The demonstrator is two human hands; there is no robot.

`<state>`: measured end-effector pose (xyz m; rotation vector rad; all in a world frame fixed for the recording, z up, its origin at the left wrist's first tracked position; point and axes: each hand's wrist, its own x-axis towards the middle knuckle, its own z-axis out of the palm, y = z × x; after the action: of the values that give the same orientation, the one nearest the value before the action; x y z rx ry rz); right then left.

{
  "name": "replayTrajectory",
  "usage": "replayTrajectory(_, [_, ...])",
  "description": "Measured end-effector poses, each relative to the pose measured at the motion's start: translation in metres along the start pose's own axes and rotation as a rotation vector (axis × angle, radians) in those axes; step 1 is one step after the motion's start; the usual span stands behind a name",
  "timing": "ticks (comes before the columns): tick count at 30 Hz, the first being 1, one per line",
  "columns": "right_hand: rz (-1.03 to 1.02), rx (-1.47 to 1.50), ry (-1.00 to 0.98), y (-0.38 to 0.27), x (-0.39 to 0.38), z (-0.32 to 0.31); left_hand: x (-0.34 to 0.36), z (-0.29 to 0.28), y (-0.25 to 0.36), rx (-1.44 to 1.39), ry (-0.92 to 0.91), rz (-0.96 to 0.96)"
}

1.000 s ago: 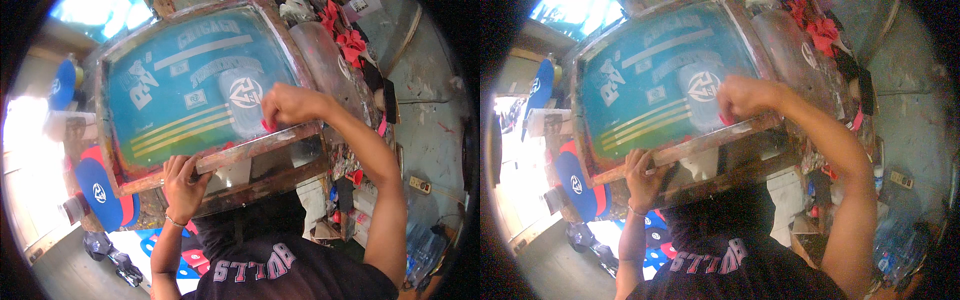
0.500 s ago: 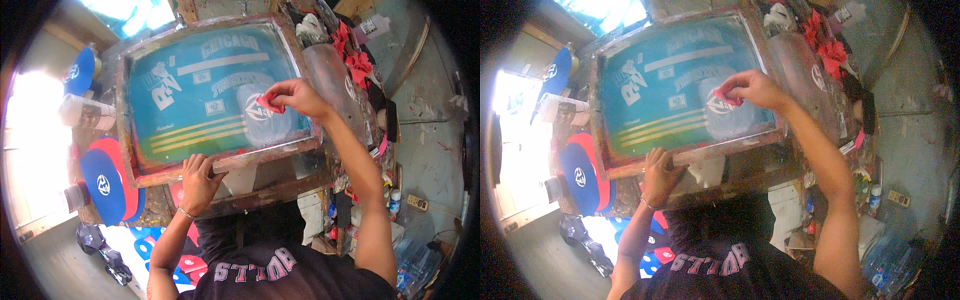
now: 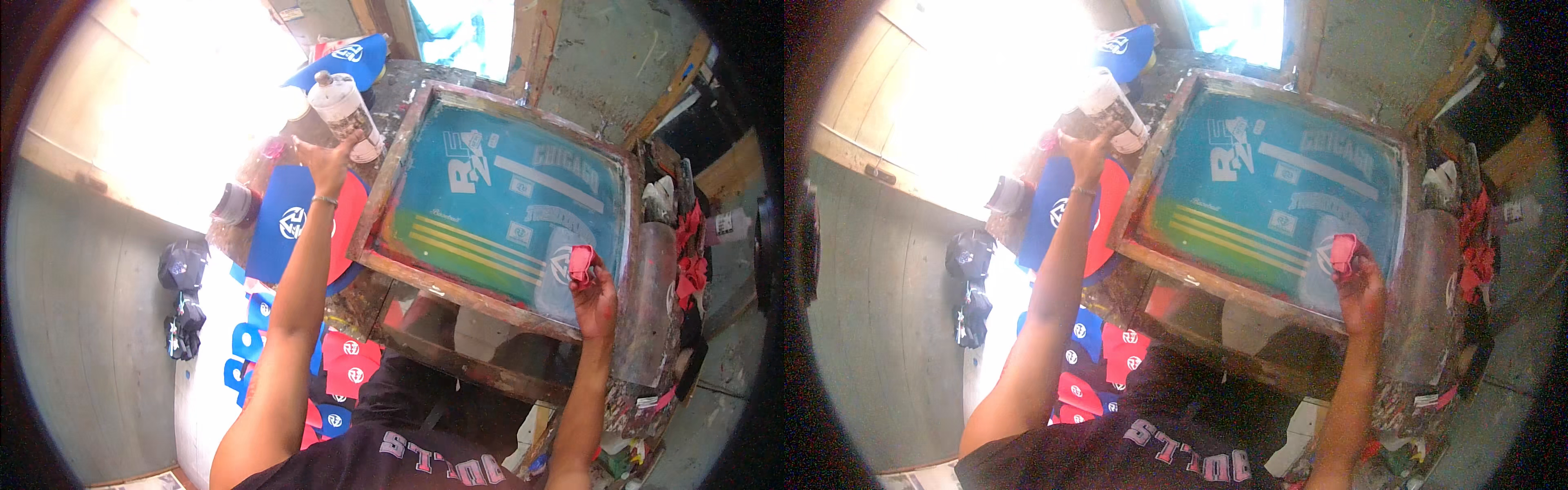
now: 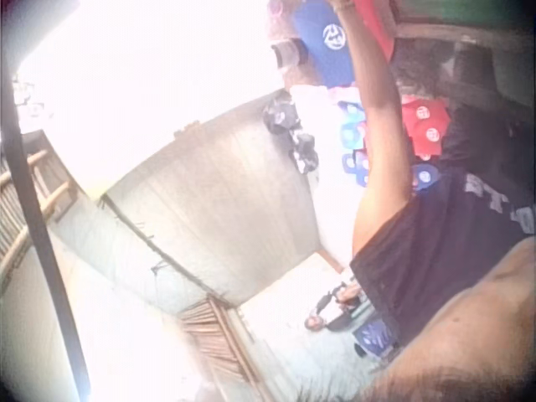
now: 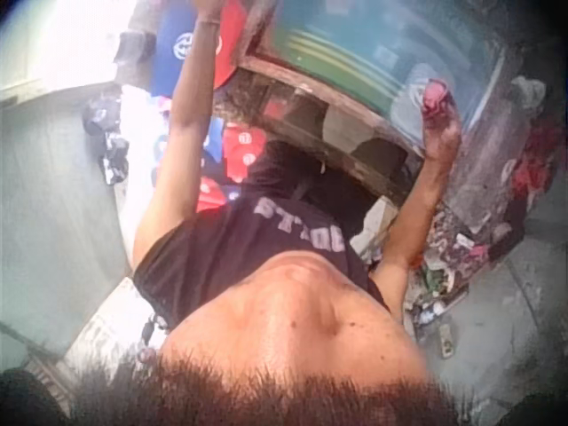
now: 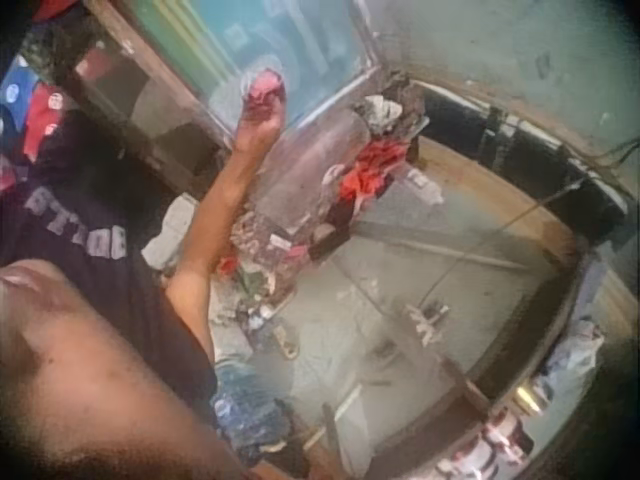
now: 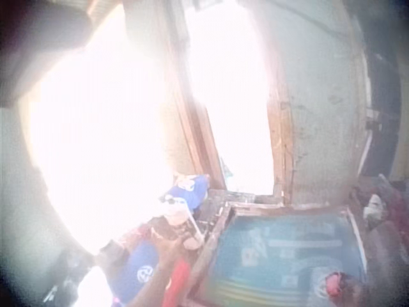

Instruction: The person performs screen printing on red and blue baseball caps. They place a cap under a screen, apply white ink with a squeegee, and then remove the cap. The person also cleans the screen with a cloth and wipes the work surface between prints.

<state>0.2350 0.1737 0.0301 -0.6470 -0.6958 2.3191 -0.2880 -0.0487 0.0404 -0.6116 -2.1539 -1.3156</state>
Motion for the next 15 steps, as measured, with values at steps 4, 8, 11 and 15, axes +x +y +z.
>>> replayTrajectory(4, [-0.081, -0.119, -0.116, -0.001, -0.005, -0.012, 0.024, 0.042, 0.003, -0.417, -0.377, 0.007])
replayTrajectory(8, [-0.189, -0.418, 0.038, 0.008, 0.000, -0.008, 0.003, 0.017, 0.053, -0.533, -0.280, -0.101])
replayTrajectory(11, [-0.104, -0.063, 0.028, -0.008, -0.005, 0.003, -0.003, -0.007, 0.106, -0.247, -0.294, 0.157])
replayTrajectory(15, [-0.111, -0.055, 0.044, -0.007, -0.013, 0.016, -0.061, -0.032, 0.179, -0.409, -0.580, 0.424])
